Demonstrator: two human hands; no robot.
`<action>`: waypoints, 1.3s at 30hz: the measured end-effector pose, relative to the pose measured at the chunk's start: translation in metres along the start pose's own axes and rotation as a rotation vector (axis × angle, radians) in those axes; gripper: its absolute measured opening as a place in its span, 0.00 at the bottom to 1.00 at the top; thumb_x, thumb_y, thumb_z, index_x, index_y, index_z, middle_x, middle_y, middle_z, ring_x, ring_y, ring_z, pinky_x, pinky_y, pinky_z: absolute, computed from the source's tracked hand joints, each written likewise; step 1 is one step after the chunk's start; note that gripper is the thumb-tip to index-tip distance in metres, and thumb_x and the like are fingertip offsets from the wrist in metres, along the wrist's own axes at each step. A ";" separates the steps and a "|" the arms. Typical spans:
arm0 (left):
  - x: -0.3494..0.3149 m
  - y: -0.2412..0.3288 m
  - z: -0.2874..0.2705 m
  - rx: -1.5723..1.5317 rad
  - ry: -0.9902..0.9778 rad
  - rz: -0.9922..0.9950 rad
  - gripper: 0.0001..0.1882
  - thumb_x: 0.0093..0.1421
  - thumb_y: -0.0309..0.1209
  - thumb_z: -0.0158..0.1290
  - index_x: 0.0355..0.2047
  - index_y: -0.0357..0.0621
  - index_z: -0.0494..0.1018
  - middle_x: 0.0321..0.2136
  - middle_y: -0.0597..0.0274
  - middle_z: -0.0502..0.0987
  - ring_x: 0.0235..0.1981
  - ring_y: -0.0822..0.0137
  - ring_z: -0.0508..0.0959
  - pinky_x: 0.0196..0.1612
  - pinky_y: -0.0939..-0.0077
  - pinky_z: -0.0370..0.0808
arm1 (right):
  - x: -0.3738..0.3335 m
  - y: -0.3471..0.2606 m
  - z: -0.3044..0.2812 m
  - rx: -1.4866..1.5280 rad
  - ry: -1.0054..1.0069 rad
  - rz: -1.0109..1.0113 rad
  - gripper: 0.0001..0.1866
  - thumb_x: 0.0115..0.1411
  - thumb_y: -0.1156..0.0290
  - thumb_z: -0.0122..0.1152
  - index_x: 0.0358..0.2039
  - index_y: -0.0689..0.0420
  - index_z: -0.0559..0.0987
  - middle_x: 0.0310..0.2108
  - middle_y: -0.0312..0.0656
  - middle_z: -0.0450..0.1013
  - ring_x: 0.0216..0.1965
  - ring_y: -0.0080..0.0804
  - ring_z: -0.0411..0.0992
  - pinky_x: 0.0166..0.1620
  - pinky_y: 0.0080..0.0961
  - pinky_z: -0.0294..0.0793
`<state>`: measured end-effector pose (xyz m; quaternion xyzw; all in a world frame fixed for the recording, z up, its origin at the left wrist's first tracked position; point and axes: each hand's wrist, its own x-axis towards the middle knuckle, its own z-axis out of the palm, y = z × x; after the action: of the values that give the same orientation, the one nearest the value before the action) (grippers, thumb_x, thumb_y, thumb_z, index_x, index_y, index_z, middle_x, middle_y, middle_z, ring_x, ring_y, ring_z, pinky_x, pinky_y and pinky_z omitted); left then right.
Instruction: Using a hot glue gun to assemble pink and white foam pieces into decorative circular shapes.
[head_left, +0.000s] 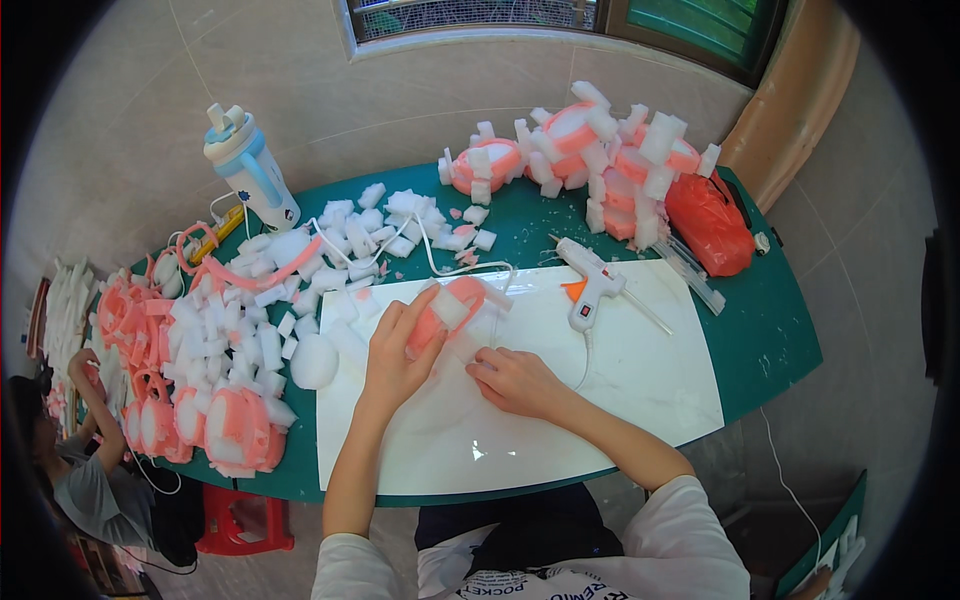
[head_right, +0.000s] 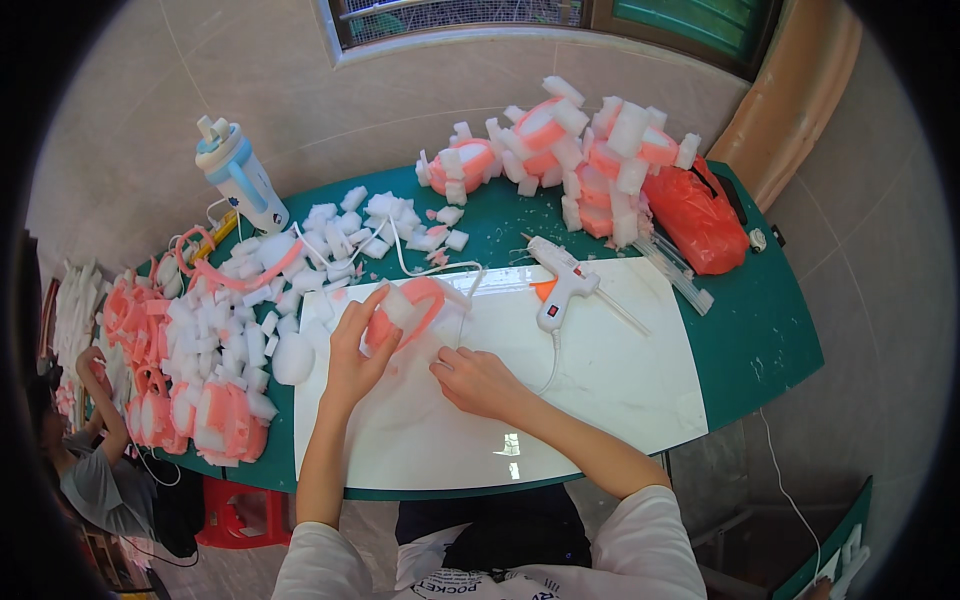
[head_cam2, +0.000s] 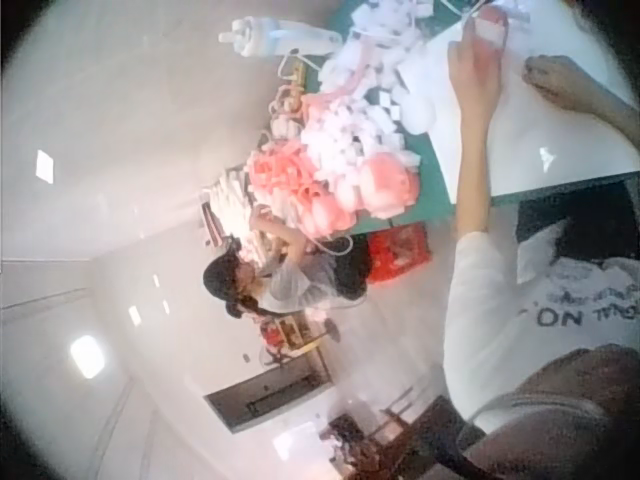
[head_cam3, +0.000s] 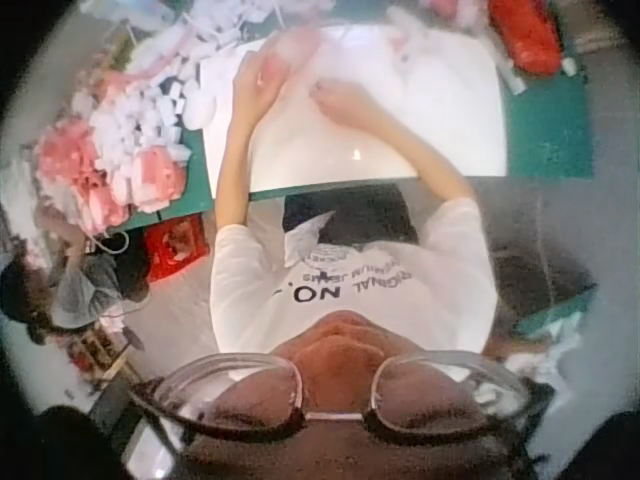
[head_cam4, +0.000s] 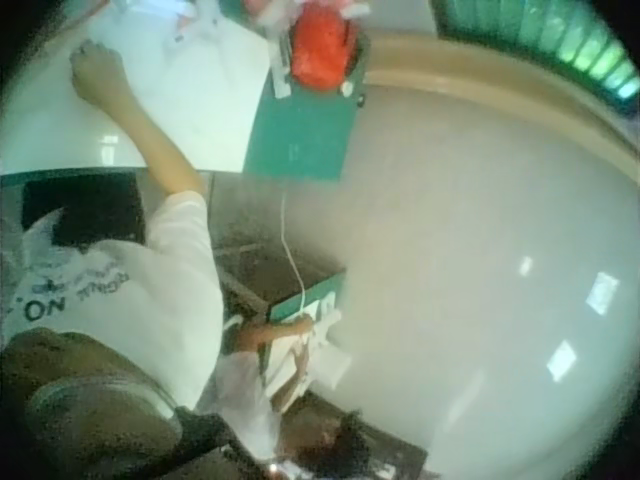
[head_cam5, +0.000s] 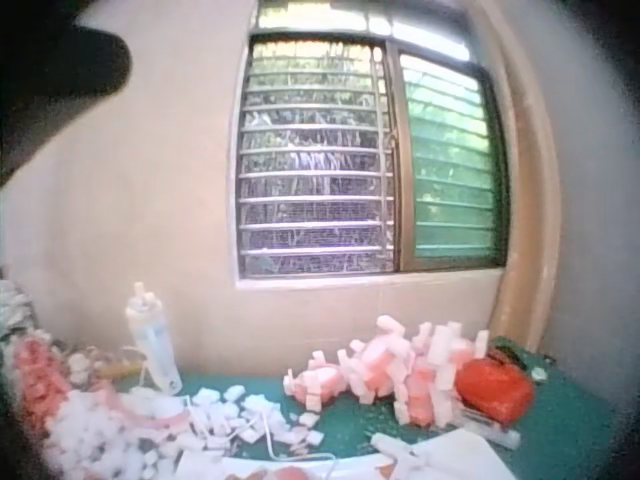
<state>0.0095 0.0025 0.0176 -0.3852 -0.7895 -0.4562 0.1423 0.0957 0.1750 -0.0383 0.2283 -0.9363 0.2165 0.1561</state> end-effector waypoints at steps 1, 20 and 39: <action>0.000 0.000 0.000 0.002 0.001 0.003 0.27 0.49 0.24 0.56 0.52 0.45 0.67 0.25 0.57 0.66 0.26 0.63 0.69 0.30 0.74 0.67 | 0.000 0.000 0.000 -0.007 -0.008 0.003 0.07 0.48 0.75 0.56 0.30 0.59 0.73 0.32 0.42 0.67 0.30 0.36 0.71 0.29 0.30 0.72; 0.000 0.000 0.001 0.003 0.007 0.008 0.27 0.49 0.24 0.56 0.52 0.45 0.67 0.24 0.58 0.65 0.25 0.63 0.68 0.29 0.75 0.67 | 0.000 0.001 0.001 -0.007 0.000 -0.005 0.07 0.49 0.74 0.56 0.30 0.58 0.73 0.32 0.41 0.67 0.30 0.36 0.71 0.29 0.30 0.72; -0.001 0.000 -0.001 0.015 -0.025 -0.031 0.26 0.49 0.24 0.56 0.51 0.44 0.67 0.26 0.58 0.67 0.28 0.64 0.69 0.33 0.76 0.67 | 0.000 0.000 -0.002 0.010 -0.002 -0.002 0.09 0.47 0.75 0.57 0.31 0.59 0.73 0.32 0.41 0.67 0.31 0.35 0.71 0.29 0.30 0.72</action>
<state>0.0101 0.0012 0.0179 -0.3776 -0.8004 -0.4476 0.1280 0.0960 0.1753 -0.0367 0.2301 -0.9352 0.2208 0.1540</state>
